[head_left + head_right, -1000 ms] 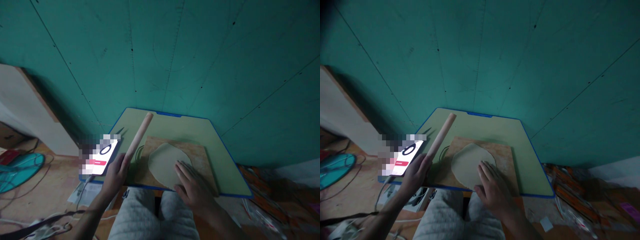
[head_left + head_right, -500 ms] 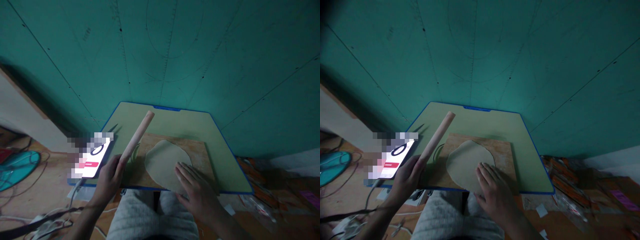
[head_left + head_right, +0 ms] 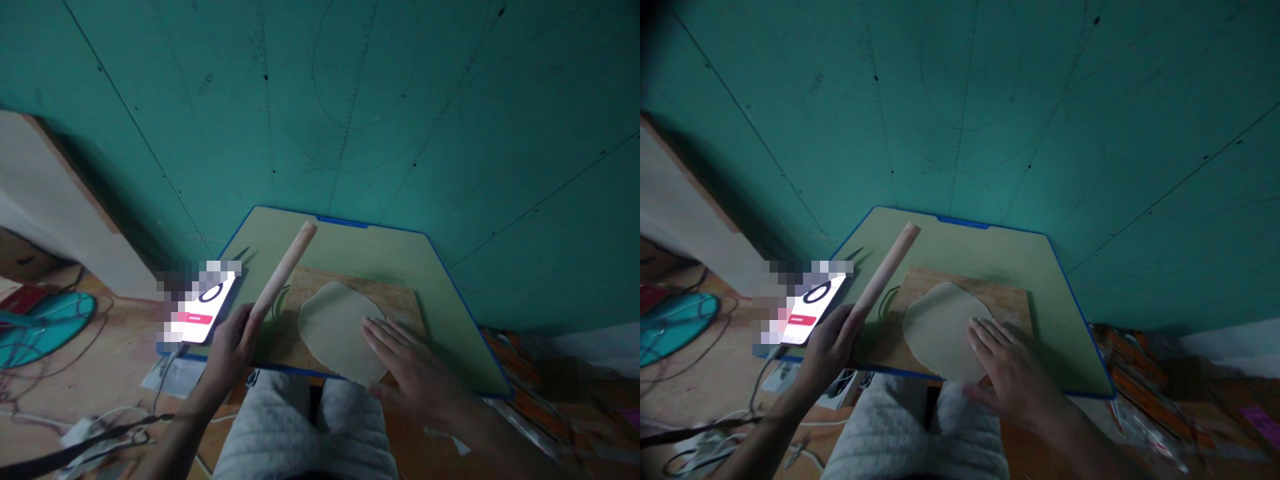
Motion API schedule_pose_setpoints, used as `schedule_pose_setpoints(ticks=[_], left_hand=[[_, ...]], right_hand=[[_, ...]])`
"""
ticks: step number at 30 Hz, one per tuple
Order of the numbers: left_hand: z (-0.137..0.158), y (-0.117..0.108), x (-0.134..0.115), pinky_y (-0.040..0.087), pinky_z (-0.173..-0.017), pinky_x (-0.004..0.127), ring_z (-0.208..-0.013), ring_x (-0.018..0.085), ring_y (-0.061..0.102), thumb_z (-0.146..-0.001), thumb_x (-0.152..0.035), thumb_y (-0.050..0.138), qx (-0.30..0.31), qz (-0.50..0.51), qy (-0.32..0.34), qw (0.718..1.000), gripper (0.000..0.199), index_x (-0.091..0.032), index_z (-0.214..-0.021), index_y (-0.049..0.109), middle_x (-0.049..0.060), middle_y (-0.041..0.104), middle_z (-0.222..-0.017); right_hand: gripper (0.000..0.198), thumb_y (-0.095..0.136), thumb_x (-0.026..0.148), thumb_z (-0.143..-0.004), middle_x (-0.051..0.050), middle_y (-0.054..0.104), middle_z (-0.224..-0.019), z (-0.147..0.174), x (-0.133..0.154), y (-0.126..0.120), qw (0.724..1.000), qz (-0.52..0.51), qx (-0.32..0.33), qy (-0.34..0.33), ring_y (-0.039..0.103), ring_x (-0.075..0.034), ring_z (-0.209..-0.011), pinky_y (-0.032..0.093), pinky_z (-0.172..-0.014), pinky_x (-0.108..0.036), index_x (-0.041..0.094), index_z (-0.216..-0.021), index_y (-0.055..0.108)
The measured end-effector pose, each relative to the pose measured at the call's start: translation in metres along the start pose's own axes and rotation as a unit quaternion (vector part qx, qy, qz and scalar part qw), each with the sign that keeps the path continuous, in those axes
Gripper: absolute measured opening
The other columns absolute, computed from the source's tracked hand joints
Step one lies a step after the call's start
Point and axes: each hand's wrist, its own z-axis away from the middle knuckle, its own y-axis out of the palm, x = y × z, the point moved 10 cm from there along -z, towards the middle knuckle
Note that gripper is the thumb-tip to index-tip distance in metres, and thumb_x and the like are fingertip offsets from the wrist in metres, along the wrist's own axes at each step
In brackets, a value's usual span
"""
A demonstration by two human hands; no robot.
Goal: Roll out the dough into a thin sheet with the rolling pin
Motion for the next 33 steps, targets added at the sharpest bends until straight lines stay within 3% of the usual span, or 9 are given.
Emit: schedule_pose_setpoints(ticks=[6, 12, 27, 33], left_hand=[[0.000, 0.001, -0.003, 0.039, -0.050, 0.026, -0.052, 0.017, 0.050, -0.089, -0.055, 0.042, -0.001, 0.008, 0.003, 1.000, 0.041, -0.019, -0.082, 0.061, -0.001, 0.054, -0.058], [0.001, 0.000, -0.004, 0.040, -0.050, 0.026, -0.053, 0.018, 0.052, -0.088, -0.057, 0.042, 0.001, 0.013, -0.008, 1.000, 0.043, -0.019, -0.082, 0.061, 0.000, 0.056, -0.059], [0.000, -0.001, -0.005, 0.039, -0.048, 0.025, -0.053, 0.018, 0.053, -0.088, -0.056, 0.043, 0.004, -0.004, 0.008, 1.000, 0.041, -0.019, -0.082, 0.062, 0.000, 0.058, -0.060], [-0.001, -0.002, -0.004, 0.040, -0.049, 0.025, -0.054, 0.018, 0.054, -0.087, -0.055, 0.044, 0.001, -0.005, 0.007, 1.000, 0.040, -0.019, -0.082, 0.062, 0.001, 0.059, -0.060]], right_hand=[[0.076, 0.046, 0.052, -0.098, -0.023, 0.029, -0.159, -0.074, 0.015, 0.016, 0.995, -0.041, 0.085, 0.021, 0.027, -0.033, -0.149, 0.030, -0.120, -0.050, 0.000, -0.152, 0.034], [0.070, 0.045, 0.046, -0.099, -0.020, 0.029, -0.160, -0.112, 0.020, 0.017, 0.997, -0.047, 0.052, 0.010, 0.024, -0.029, -0.150, 0.025, -0.123, -0.049, 0.003, -0.153, 0.033], [0.072, 0.052, 0.041, -0.094, -0.021, 0.028, -0.161, -0.049, 0.017, 0.021, 0.997, -0.036, 0.067, 0.013, 0.023, -0.030, -0.150, 0.026, -0.122, -0.051, 0.003, -0.153, 0.033], [0.077, 0.055, 0.049, -0.094, -0.019, 0.032, -0.160, 0.008, 0.007, 0.017, 1.000, -0.012, 0.005, 0.021, 0.028, -0.031, -0.149, 0.033, -0.119, -0.052, 0.009, -0.155, 0.030]])
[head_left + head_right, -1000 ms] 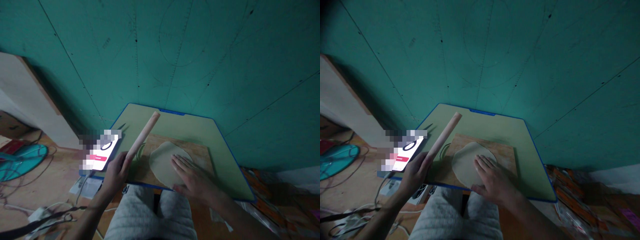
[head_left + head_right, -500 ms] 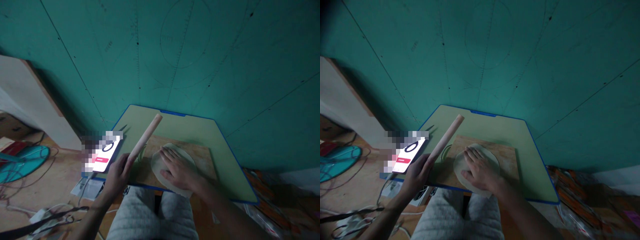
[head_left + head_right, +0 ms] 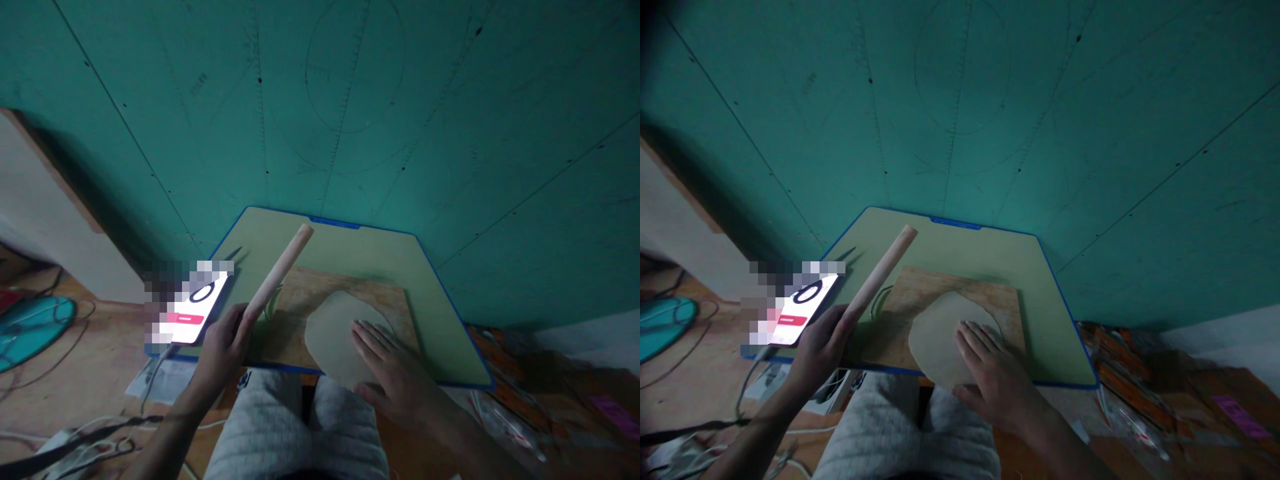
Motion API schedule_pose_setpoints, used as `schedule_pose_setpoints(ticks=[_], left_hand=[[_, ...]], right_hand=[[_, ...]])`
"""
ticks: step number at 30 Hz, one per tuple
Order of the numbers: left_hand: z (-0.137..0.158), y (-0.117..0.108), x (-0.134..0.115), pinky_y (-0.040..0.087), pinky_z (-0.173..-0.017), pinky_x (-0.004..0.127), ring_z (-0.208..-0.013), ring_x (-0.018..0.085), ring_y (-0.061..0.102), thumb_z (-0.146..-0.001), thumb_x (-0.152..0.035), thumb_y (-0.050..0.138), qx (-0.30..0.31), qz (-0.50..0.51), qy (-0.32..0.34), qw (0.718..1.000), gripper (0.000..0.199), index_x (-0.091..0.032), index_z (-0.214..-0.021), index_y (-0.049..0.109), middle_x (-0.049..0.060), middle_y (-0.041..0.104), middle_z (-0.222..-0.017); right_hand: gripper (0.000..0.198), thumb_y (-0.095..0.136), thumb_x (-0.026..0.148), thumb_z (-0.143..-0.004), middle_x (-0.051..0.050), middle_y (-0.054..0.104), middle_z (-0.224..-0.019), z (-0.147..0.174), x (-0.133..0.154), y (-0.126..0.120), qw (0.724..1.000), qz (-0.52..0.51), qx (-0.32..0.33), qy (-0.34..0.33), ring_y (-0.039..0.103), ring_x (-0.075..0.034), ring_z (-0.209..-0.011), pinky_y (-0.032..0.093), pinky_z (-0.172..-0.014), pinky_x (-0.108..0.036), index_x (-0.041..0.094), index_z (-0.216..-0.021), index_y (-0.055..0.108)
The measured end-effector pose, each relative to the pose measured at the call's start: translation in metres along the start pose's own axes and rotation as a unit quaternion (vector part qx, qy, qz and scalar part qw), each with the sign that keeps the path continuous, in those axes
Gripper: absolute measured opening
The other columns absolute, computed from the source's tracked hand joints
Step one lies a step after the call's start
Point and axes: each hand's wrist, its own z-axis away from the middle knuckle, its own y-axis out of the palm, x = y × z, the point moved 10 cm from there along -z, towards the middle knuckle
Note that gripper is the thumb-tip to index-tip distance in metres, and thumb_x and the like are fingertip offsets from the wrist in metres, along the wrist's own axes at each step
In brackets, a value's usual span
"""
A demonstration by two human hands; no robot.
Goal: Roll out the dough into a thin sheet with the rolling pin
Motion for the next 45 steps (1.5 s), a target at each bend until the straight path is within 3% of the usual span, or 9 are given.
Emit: schedule_pose_setpoints(ticks=[4, 8, 11, 16, 20, 24, 30, 39, 45], left_hand=[[0.000, -0.001, 0.000, 0.040, -0.048, 0.025, -0.053, 0.018, 0.053, -0.086, -0.055, 0.043, -0.001, -0.009, -0.003, 1.000, 0.040, -0.020, -0.082, 0.061, 0.000, 0.058, -0.059], [0.001, -0.002, -0.002, 0.038, -0.046, 0.025, -0.052, 0.018, 0.052, -0.087, -0.055, 0.043, -0.006, -0.013, 0.000, 1.000, 0.039, -0.020, -0.081, 0.061, 0.000, 0.057, -0.058], [0.001, -0.002, -0.002, 0.038, -0.046, 0.024, -0.050, 0.017, 0.051, -0.087, -0.054, 0.043, -0.012, -0.006, 0.005, 1.000, 0.039, -0.020, -0.081, 0.061, -0.001, 0.056, -0.057], [0.000, -0.001, -0.001, 0.038, -0.046, 0.024, -0.050, 0.016, 0.051, -0.087, -0.054, 0.043, -0.014, 0.001, 0.004, 1.000, 0.040, -0.019, -0.083, 0.061, -0.001, 0.055, -0.056], [0.000, 0.000, 0.000, 0.038, -0.046, 0.025, -0.050, 0.017, 0.052, -0.087, -0.056, 0.044, -0.007, 0.003, 0.001, 1.000, 0.041, -0.019, -0.083, 0.061, 0.000, 0.057, -0.057], [0.001, 0.001, 0.001, 0.039, -0.047, 0.025, -0.051, 0.017, 0.052, -0.087, -0.056, 0.043, -0.009, 0.013, 0.005, 1.000, 0.042, -0.018, -0.083, 0.062, 0.000, 0.057, -0.058], [0.001, 0.000, 0.001, 0.040, -0.048, 0.025, -0.053, 0.017, 0.054, -0.088, -0.053, 0.045, -0.013, 0.003, 0.012, 1.000, 0.041, -0.017, -0.085, 0.063, 0.000, 0.058, -0.060], [0.000, 0.001, 0.000, 0.038, -0.047, 0.024, -0.052, 0.016, 0.054, -0.088, -0.049, 0.045, -0.008, 0.003, 0.014, 1.000, 0.038, -0.016, -0.084, 0.063, 0.000, 0.058, -0.059], [0.001, -0.002, -0.004, 0.037, -0.046, 0.023, -0.052, 0.015, 0.052, -0.087, -0.048, 0.045, -0.014, 0.003, 0.011, 1.000, 0.036, -0.017, -0.083, 0.062, 0.000, 0.057, -0.059]], right_hand=[[0.090, 0.066, 0.053, -0.086, -0.018, 0.033, -0.159, 0.038, -0.007, 0.003, 1.000, 0.006, -0.015, 0.024, 0.032, -0.033, -0.147, 0.038, -0.117, -0.053, 0.013, -0.157, 0.027], [0.066, 0.062, 0.029, -0.090, -0.014, 0.045, -0.154, 0.053, -0.008, -0.002, 0.998, 0.028, -0.051, 0.008, 0.041, -0.030, -0.143, 0.044, -0.113, -0.051, 0.019, -0.152, 0.040], [0.049, 0.051, 0.016, -0.093, -0.012, 0.056, -0.145, 0.049, -0.003, -0.008, 0.996, 0.041, -0.071, -0.046, 0.049, -0.027, -0.137, 0.047, -0.110, -0.048, 0.020, -0.142, 0.055], [0.048, 0.045, 0.005, -0.089, -0.012, 0.062, -0.139, 0.018, -0.004, -0.017, 0.995, 0.036, -0.081, -0.053, 0.053, -0.026, -0.134, 0.049, -0.109, -0.047, 0.018, -0.131, 0.065], [0.040, 0.055, 0.026, -0.096, -0.015, 0.054, -0.147, -0.019, -0.003, -0.020, 1.000, 0.006, -0.004, -0.023, 0.047, -0.029, -0.138, 0.044, -0.112, -0.049, 0.017, -0.134, 0.063], [0.080, 0.059, 0.067, -0.086, -0.021, 0.042, -0.154, -0.053, 0.002, -0.021, 0.998, -0.038, 0.050, 0.014, 0.040, -0.034, -0.142, 0.038, -0.115, -0.050, 0.010, -0.143, 0.053], [0.075, 0.050, 0.057, -0.095, -0.023, 0.040, -0.155, -0.084, 0.021, -0.008, 0.999, -0.044, 0.009, -0.023, 0.034, -0.031, -0.146, 0.030, -0.120, -0.049, 0.004, -0.148, 0.042], [0.079, 0.058, 0.053, -0.092, -0.023, 0.035, -0.157, -0.032, 0.016, 0.001, 1.000, 0.004, 0.014, 0.000, 0.031, -0.034, -0.147, 0.033, -0.118, -0.053, 0.003, -0.150, 0.038], [0.081, 0.059, 0.055, -0.092, -0.024, 0.033, -0.158, -0.052, 0.050, 0.007, 1.000, -0.021, -0.009, 0.001, 0.030, -0.034, -0.147, 0.033, -0.119, -0.054, 0.003, -0.150, 0.038]])
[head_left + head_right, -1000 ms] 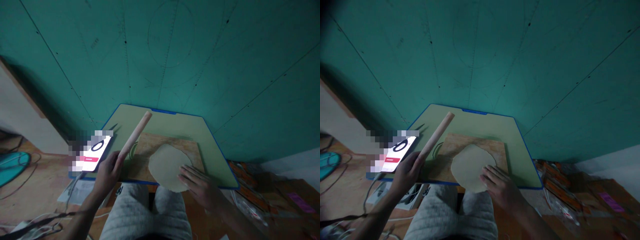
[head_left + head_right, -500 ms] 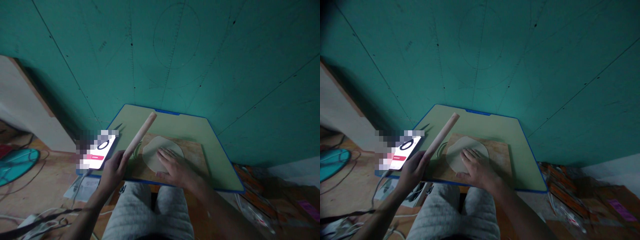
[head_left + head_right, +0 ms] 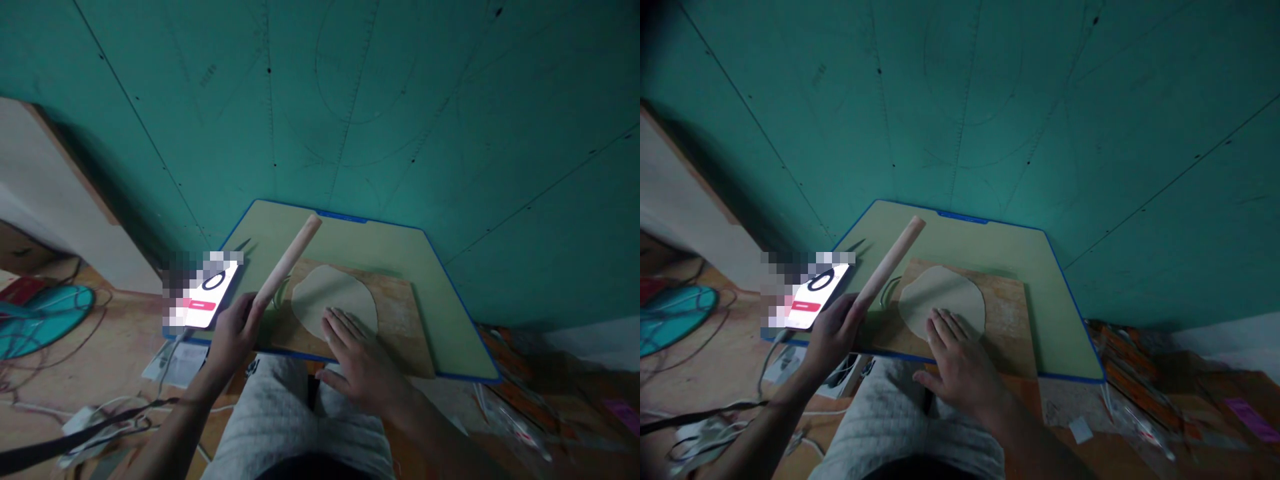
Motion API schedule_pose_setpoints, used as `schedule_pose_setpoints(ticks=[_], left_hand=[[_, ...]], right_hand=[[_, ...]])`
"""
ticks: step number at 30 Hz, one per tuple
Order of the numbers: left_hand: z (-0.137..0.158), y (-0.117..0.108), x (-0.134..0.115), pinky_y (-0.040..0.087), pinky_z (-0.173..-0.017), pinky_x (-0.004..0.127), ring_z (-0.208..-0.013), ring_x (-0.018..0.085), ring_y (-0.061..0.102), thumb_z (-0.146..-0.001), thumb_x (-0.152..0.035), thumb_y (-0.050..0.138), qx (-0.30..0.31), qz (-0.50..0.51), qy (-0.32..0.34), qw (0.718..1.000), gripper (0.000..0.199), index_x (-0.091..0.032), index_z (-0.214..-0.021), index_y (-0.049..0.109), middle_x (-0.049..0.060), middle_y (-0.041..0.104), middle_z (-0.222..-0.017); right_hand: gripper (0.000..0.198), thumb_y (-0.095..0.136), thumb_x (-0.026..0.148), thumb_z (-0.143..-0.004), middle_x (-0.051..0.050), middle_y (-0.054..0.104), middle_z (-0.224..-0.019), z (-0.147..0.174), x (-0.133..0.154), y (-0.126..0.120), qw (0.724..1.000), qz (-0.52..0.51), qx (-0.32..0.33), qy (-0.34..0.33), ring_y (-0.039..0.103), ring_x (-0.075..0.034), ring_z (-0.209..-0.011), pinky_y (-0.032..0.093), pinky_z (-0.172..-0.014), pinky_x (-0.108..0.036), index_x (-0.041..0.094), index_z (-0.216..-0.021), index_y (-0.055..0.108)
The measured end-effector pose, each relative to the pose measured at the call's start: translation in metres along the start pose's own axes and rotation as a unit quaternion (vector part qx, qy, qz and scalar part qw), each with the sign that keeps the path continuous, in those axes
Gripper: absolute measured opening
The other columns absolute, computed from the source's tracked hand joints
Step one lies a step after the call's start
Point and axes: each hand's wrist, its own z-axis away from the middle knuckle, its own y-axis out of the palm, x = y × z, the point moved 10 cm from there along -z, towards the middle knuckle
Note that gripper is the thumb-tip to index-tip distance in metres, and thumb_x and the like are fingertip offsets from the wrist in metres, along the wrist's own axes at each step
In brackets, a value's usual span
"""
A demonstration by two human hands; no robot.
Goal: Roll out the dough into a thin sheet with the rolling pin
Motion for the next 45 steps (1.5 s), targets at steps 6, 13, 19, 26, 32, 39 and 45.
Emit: schedule_pose_setpoints(ticks=[6, 13, 19, 26, 32, 39, 45], left_hand=[[0.000, 0.000, -0.002, 0.036, -0.046, 0.023, -0.050, 0.015, 0.050, -0.088, -0.048, 0.045, -0.006, 0.011, 0.002, 1.000, 0.035, -0.017, -0.081, 0.060, -0.002, 0.054, -0.056], [0.000, 0.001, -0.001, 0.037, -0.046, 0.024, -0.050, 0.016, 0.052, -0.090, -0.052, 0.044, 0.004, 0.003, 0.007, 1.000, 0.039, -0.017, -0.083, 0.061, -0.001, 0.057, -0.057], [0.003, 0.004, -0.007, 0.041, -0.049, 0.025, -0.056, 0.019, 0.061, -0.091, -0.052, 0.042, 0.037, -0.032, 0.020, 0.999, 0.039, -0.017, -0.090, 0.061, 0.003, 0.064, -0.066], [0.041, 0.023, -0.033, 0.043, -0.051, 0.027, -0.063, 0.021, 0.068, -0.099, -0.032, 0.037, 0.125, -0.161, 0.118, 0.972, 0.028, -0.021, -0.117, 0.056, 0.005, 0.071, -0.085], [0.037, 0.034, -0.067, 0.047, -0.064, 0.029, -0.078, 0.021, 0.063, -0.099, -0.022, 0.046, 0.179, -0.217, 0.313, 0.907, 0.024, -0.023, -0.119, 0.059, 0.006, 0.068, -0.091], [0.005, 0.064, -0.093, 0.050, -0.077, 0.035, -0.086, 0.022, 0.060, -0.093, -0.018, 0.056, 0.213, -0.249, 0.364, 0.872, 0.018, -0.019, -0.109, 0.064, 0.007, 0.064, -0.096], [-0.008, 0.102, -0.093, 0.051, -0.092, 0.043, -0.108, 0.028, 0.060, -0.083, -0.014, 0.058, 0.261, -0.226, 0.349, 0.871, 0.031, -0.018, -0.114, 0.062, 0.013, 0.063, -0.117]], right_hand=[[0.082, 0.051, 0.059, -0.095, -0.022, 0.035, -0.158, -0.028, 0.031, 0.006, 1.000, -0.012, -0.001, -0.017, 0.028, -0.034, -0.148, 0.026, -0.122, -0.051, 0.000, -0.150, 0.037], [0.075, 0.054, 0.054, -0.095, -0.018, 0.039, -0.157, 0.008, 0.013, 0.007, 0.999, -0.008, -0.026, -0.029, 0.033, -0.030, -0.147, 0.033, -0.120, -0.050, 0.007, -0.151, 0.038], [0.053, 0.054, 0.044, -0.096, -0.018, 0.056, -0.144, 0.053, -0.033, -0.023, 0.998, -0.019, -0.053, 0.015, 0.052, -0.031, -0.134, 0.048, -0.108, -0.052, 0.011, -0.138, 0.057], [0.040, 0.042, 0.040, -0.101, -0.012, 0.065, -0.133, 0.029, -0.096, -0.089, 0.973, -0.099, -0.175, 0.111, 0.059, -0.025, -0.126, 0.050, -0.104, -0.045, 0.020, -0.127, 0.065], [0.041, 0.047, 0.038, -0.099, -0.012, 0.056, -0.145, -0.001, -0.093, -0.070, 0.978, -0.104, -0.160, 0.080, 0.052, -0.025, -0.134, 0.046, -0.108, -0.047, 0.022, -0.135, 0.058], [0.026, 0.050, 0.016, -0.094, -0.011, 0.069, -0.113, 0.048, -0.085, -0.043, 0.973, -0.027, -0.206, 0.105, 0.065, -0.026, -0.109, 0.056, -0.091, -0.044, 0.021, -0.114, 0.065], [0.029, 0.051, 0.012, -0.093, -0.010, 0.068, -0.103, 0.080, -0.066, -0.047, 0.966, 0.025, -0.228, 0.115, 0.066, -0.024, -0.094, 0.059, -0.079, -0.039, 0.020, -0.117, 0.064]])
